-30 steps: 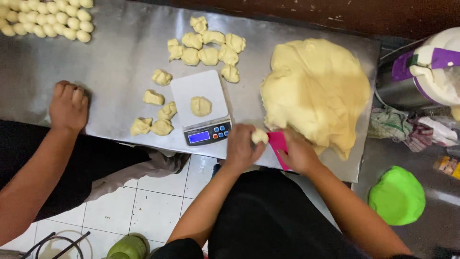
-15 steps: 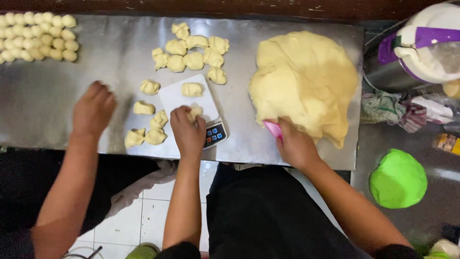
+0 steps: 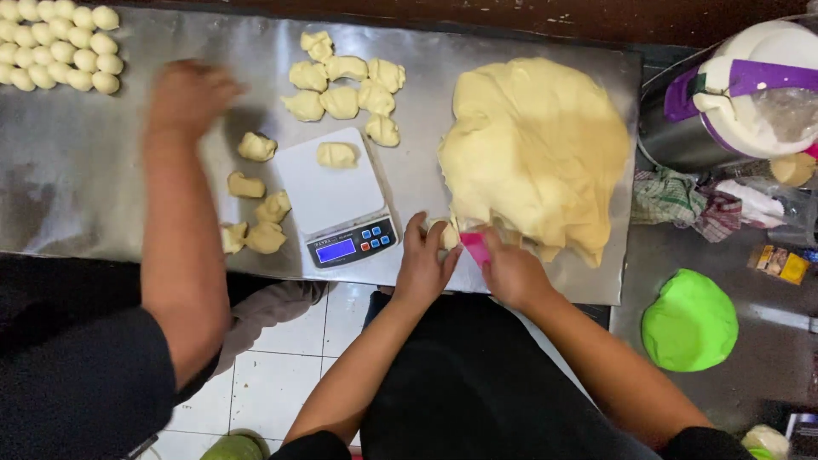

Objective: Cutting a large mass of dough into smaller pieces and weighing them on a digital scale for consistency.

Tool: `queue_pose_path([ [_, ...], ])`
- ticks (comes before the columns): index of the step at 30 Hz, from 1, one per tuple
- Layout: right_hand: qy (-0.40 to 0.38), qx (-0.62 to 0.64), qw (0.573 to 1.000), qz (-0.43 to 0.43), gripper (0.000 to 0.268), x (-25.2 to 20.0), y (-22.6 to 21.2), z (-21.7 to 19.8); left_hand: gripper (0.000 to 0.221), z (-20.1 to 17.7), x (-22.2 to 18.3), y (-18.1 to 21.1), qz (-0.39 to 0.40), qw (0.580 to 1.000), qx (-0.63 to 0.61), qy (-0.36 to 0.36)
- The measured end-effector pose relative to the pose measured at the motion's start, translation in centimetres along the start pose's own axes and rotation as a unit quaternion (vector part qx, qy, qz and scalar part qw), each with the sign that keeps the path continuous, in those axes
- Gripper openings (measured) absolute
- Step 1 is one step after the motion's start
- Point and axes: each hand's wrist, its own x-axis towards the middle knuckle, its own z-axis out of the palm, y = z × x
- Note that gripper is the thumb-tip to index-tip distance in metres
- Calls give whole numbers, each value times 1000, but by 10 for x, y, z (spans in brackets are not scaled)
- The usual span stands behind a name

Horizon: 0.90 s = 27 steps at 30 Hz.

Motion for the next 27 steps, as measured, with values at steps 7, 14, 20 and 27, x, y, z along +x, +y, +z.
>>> queue_pose_path([
  [7, 55, -16, 995, -79, 37, 39, -2, -21, 47, 7, 2, -2, -24, 999, 21, -10],
  [14, 64, 110, 989, -71, 50, 30, 2, 9, 42, 15, -4, -23, 17, 999, 25, -20],
  [20, 22, 126, 992, -21, 59, 5, 8, 15, 50, -39, 32, -44, 37, 987, 49, 151],
  [27, 68, 177, 982, 14, 43, -14, 17, 15, 55, -130, 72, -39, -109, 975, 148, 126],
])
